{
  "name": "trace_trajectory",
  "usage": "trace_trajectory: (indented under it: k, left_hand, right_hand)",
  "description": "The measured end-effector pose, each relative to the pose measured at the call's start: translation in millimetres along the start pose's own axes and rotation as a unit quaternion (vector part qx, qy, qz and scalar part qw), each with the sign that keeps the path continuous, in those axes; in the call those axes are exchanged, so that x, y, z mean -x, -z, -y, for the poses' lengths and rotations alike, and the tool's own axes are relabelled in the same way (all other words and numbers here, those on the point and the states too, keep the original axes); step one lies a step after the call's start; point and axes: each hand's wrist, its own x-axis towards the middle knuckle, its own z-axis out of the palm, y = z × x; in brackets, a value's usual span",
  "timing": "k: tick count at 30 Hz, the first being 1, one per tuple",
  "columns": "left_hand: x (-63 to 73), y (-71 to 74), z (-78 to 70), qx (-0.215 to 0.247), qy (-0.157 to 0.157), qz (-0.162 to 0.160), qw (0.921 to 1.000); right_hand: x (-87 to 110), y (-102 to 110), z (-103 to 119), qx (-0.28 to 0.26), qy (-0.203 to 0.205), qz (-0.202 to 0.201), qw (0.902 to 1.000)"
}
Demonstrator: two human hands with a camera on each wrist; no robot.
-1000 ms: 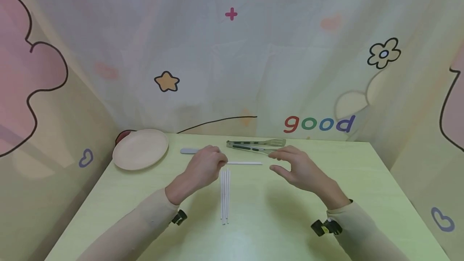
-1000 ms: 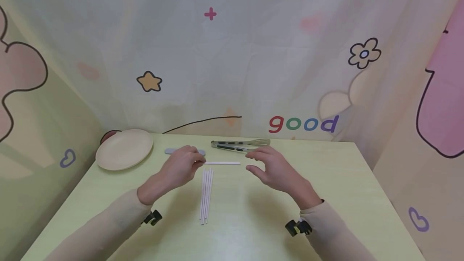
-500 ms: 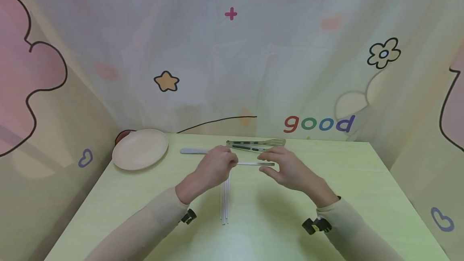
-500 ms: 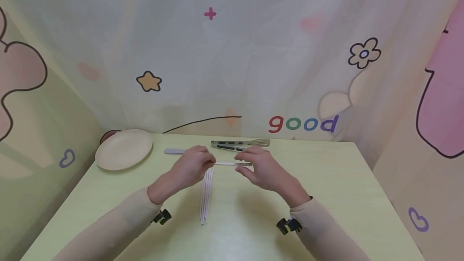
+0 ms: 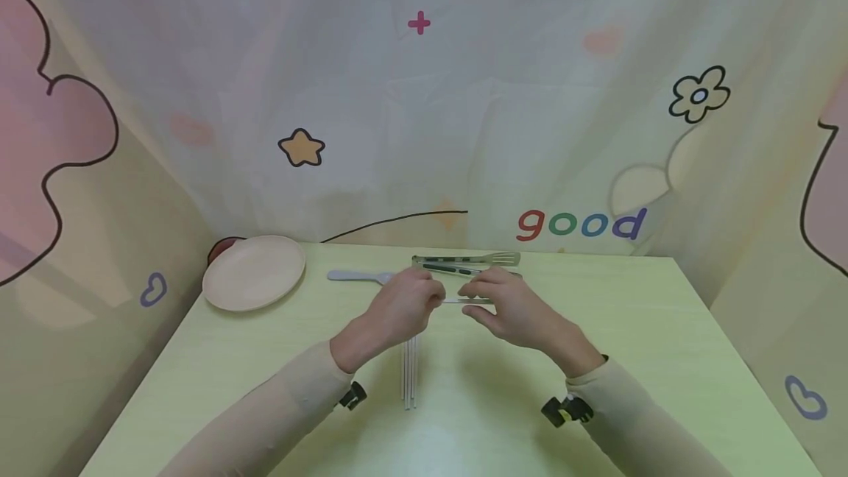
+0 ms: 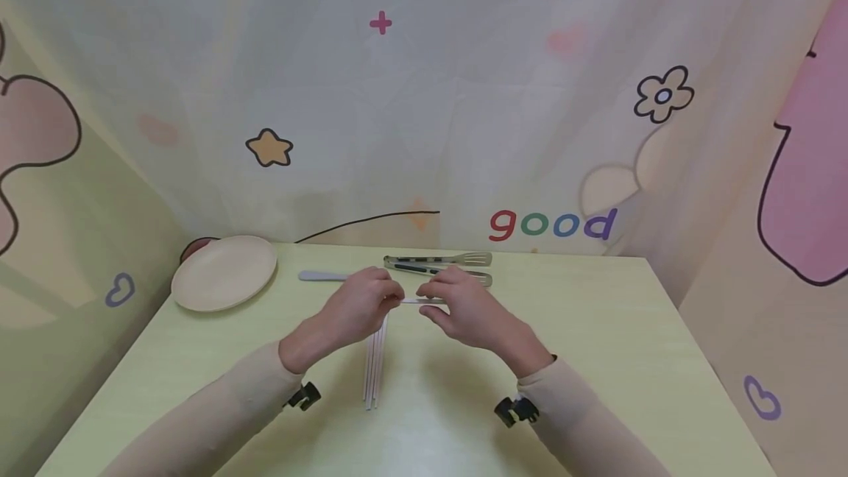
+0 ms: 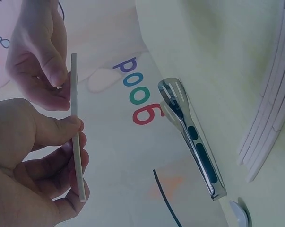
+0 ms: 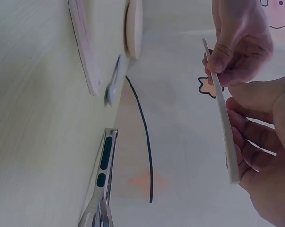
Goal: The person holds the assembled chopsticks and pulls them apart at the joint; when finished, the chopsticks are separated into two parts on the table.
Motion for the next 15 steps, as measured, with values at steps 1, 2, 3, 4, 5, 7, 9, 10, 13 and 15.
trace_trajectory:
  k: [1,2,3,4,5,7,9,10,13,15]
  left_hand:
    - [0.0,-0.3,-0.4,0.001,-0.001,0.0,1.0]
    - [-0.1,-0.7,-0.9,0.002,-0.002,-0.001,1.0]
    - [-0.1,-0.8,-1.5,0.001,-0.003,-0.002,1.0]
    - [0.0,-1.3,-2.1,0.001,-0.004,-0.003,1.0]
    - [-0.1,-1.8,-2.6,-0.002,-0.004,-0.004,1.0]
    - [-0.1,-3.2,-3.9,-0.007,-0.006,-0.009,0.9999]
    - [0.1,-5.4,-5.1,-0.015,-0.008,-0.017,0.9997]
    - [0.0,-6.9,-5.6,-0.021,-0.01,-0.023,0.9995]
    - [-1.2,-10.2,-5.8,-0.037,-0.021,-0.041,0.9983]
    - [-1.7,-10.4,-2.0,-0.04,-0.028,-0.042,0.9979]
  right_hand:
    - [-0.4,0,1,0.0,0.001,0.0,1.0]
    - [-0.5,-1,1,0.002,-0.001,0.001,1.0]
    - [-0.7,-2,2,0.004,-0.003,0.002,1.0]
    - [-0.8,-2,3,0.006,-0.006,0.003,1.0]
    - [-1.0,-3,4,0.008,-0.01,0.002,0.9999]
    - [-1.4,-5,6,0.018,-0.017,-0.003,0.9997]
    - [-2.4,-6,9,0.036,-0.018,-0.018,0.999]
    - [-3.1,-7,10,0.046,-0.016,-0.029,0.9984]
    - [-5.7,-11,12,0.084,-0.01,-0.062,0.9945]
    - [-6.3,-12,8,0.096,-0.012,-0.07,0.9928]
